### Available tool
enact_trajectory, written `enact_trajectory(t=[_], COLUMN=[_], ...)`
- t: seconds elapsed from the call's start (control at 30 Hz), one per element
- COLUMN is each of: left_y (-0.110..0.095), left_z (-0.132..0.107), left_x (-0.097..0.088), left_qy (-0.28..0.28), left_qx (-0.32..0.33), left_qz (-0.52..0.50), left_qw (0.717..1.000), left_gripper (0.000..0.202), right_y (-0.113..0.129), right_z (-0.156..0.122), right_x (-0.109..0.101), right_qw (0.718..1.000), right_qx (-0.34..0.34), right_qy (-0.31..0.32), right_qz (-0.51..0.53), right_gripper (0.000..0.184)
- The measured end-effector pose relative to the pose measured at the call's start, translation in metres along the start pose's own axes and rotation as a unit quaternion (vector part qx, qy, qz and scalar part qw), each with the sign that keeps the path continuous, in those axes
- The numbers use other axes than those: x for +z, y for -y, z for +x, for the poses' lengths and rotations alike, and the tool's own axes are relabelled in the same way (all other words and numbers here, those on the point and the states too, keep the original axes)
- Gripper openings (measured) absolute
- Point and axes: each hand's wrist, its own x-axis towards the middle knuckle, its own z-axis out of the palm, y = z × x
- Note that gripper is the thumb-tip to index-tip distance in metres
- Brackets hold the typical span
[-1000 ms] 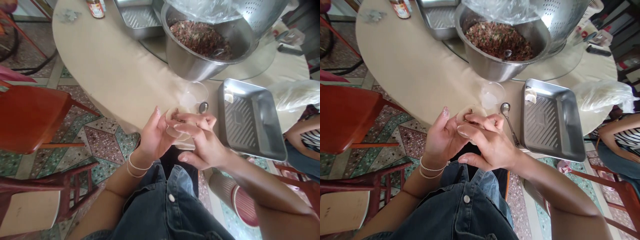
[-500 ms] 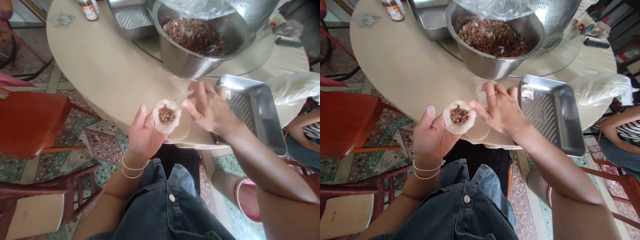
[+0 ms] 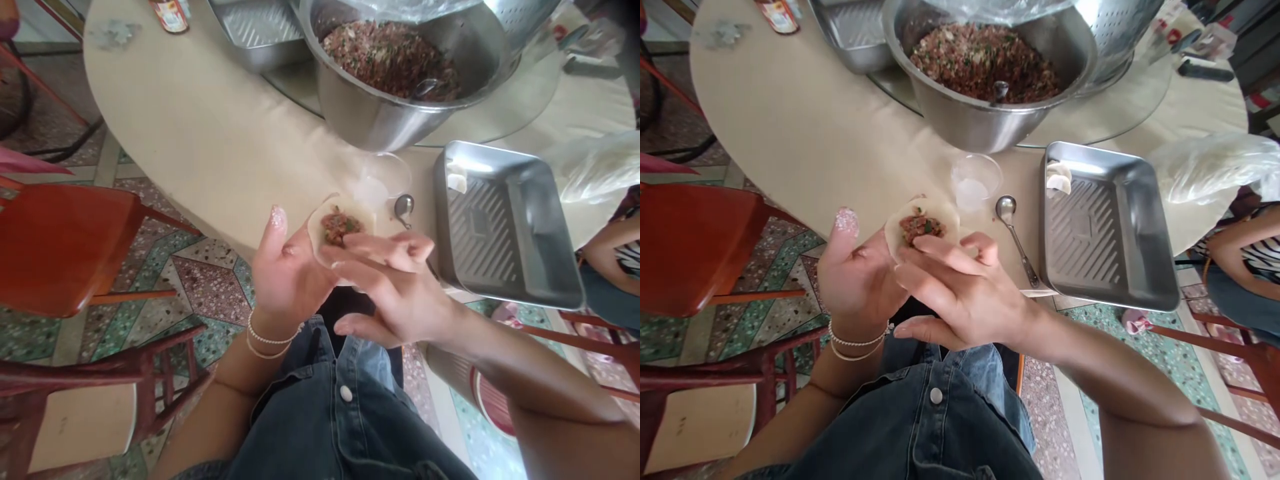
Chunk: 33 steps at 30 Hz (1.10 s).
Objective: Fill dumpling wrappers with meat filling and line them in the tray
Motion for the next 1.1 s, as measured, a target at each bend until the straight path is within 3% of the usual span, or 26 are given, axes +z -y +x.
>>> enact_trajectory(t=[0.17, 0.37, 0.47, 0.53, 0.67, 0.8, 0.97, 1.1], left_y=[0.004, 0.013, 0.014, 0.015, 0.016, 0.019, 0.024, 0.028], left_z=[-0.002, 0.000, -0.002, -0.003, -0.003, -0.002, -0.001, -0.002], left_x=[-0.003, -0.004, -0.005, -0.006, -0.008, -0.008, -0.006, -0.005], left_qy=[0.022, 0.041, 0.033, 0.031, 0.040, 0.055, 0.072, 0.068], left_qx=[-0.018, -0.064, -0.078, -0.095, -0.130, -0.138, -0.150, -0.128], left_qz=[0.000, 0.012, 0.003, 0.000, -0.003, -0.008, 0.008, 0.027], left_qw=[1.000, 0.997, 0.996, 0.995, 0.991, 0.989, 0.986, 0.989], left_gripper=[0.072, 0.073, 0.070, 0.069, 0.068, 0.066, 0.062, 0.059], right_y=[0.001, -0.001, -0.003, -0.003, -0.003, -0.007, -0.007, -0.002], right_z=[-0.018, -0.037, -0.051, -0.059, -0.069, -0.072, -0.070, -0.066], right_x=[0.004, 0.000, 0.001, 0.002, 0.002, 0.001, 0.005, 0.008], right_qw=[0.998, 0.997, 0.990, 0.988, 0.990, 0.976, 0.977, 0.972], right_qx=[0.009, -0.013, 0.034, 0.054, -0.027, 0.042, 0.012, 0.044], right_qy=[-0.062, -0.078, -0.135, -0.143, -0.142, -0.210, -0.185, -0.213], right_qz=[0.018, 0.016, 0.009, 0.019, 0.002, -0.039, -0.105, -0.089], right_gripper=[0.027, 0.018, 0.010, 0.011, 0.011, 0.022, 0.019, 0.021])
